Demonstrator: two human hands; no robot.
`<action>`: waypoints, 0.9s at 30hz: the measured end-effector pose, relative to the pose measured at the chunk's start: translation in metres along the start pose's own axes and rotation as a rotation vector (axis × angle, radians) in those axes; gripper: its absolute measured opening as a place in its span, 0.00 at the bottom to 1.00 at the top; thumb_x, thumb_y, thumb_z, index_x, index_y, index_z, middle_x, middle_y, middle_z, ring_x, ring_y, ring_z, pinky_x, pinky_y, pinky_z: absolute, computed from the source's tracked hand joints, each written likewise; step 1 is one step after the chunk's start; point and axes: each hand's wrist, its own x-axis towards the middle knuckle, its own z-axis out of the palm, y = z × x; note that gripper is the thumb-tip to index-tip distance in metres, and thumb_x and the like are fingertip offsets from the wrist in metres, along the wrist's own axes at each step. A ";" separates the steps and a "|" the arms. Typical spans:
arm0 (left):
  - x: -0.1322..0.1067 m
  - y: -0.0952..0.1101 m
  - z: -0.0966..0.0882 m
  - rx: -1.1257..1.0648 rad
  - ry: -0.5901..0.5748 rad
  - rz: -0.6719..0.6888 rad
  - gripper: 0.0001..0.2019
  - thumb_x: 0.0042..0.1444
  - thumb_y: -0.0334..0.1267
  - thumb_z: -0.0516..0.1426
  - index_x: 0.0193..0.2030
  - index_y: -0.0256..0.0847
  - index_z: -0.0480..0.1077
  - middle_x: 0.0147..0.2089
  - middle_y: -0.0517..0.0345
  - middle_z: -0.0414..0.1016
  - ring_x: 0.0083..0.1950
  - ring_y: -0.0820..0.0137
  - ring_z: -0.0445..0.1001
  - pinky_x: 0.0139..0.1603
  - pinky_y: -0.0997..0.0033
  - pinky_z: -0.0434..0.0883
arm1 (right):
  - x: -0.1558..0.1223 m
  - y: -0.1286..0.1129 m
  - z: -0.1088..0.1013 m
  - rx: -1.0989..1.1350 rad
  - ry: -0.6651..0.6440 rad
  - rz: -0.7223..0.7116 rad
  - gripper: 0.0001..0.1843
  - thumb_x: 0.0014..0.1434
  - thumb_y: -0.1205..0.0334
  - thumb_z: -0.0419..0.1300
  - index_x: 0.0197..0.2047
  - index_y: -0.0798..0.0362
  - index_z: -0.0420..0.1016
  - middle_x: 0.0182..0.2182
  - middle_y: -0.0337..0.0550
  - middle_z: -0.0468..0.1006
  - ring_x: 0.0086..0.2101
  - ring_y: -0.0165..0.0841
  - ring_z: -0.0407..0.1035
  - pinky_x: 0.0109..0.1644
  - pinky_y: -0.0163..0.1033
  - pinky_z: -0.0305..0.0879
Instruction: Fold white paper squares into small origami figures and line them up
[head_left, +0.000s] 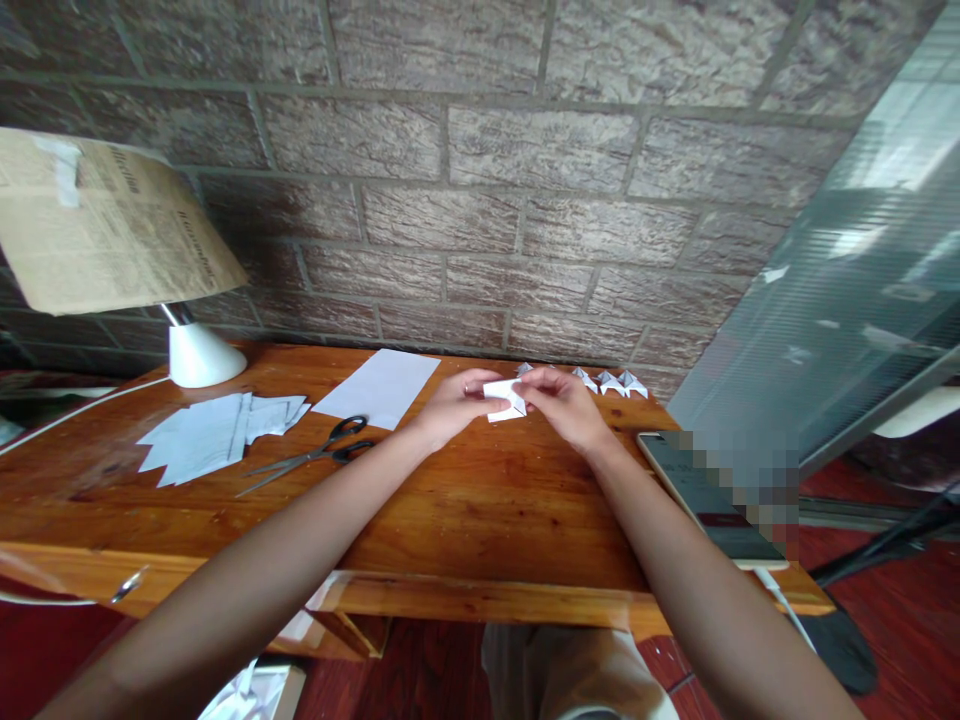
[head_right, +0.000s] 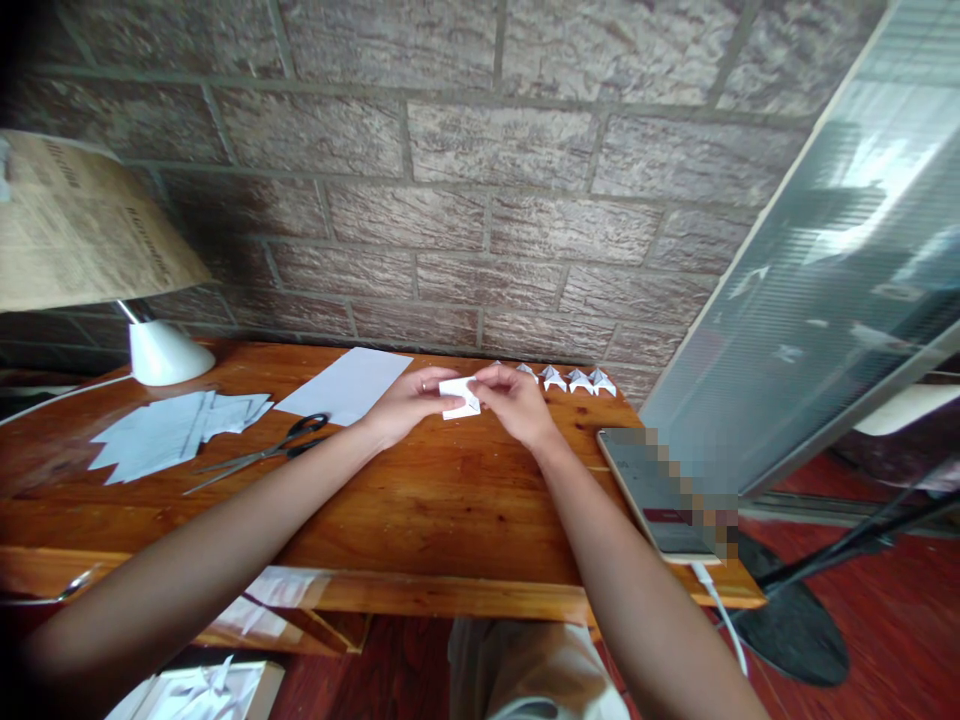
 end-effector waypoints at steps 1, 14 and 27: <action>0.001 -0.001 0.000 -0.054 0.019 -0.020 0.26 0.36 0.32 0.70 0.46 0.35 0.73 0.39 0.54 0.78 0.40 0.69 0.75 0.45 0.67 0.68 | 0.000 0.001 0.000 0.017 -0.004 0.010 0.16 0.46 0.51 0.69 0.34 0.53 0.78 0.26 0.38 0.77 0.27 0.28 0.67 0.35 0.36 0.65; 0.003 -0.001 -0.003 -0.241 0.058 -0.096 0.23 0.37 0.37 0.71 0.42 0.37 0.74 0.39 0.54 0.79 0.40 0.67 0.76 0.47 0.63 0.70 | 0.001 0.002 -0.003 0.113 -0.115 0.078 0.15 0.50 0.53 0.68 0.41 0.49 0.82 0.35 0.39 0.81 0.33 0.29 0.72 0.38 0.35 0.69; 0.003 -0.005 -0.002 -0.093 0.060 0.064 0.20 0.41 0.42 0.69 0.42 0.36 0.75 0.35 0.56 0.78 0.35 0.71 0.73 0.38 0.71 0.67 | -0.001 -0.001 -0.003 0.010 -0.127 0.025 0.17 0.50 0.50 0.68 0.40 0.51 0.82 0.29 0.40 0.80 0.29 0.28 0.72 0.36 0.36 0.69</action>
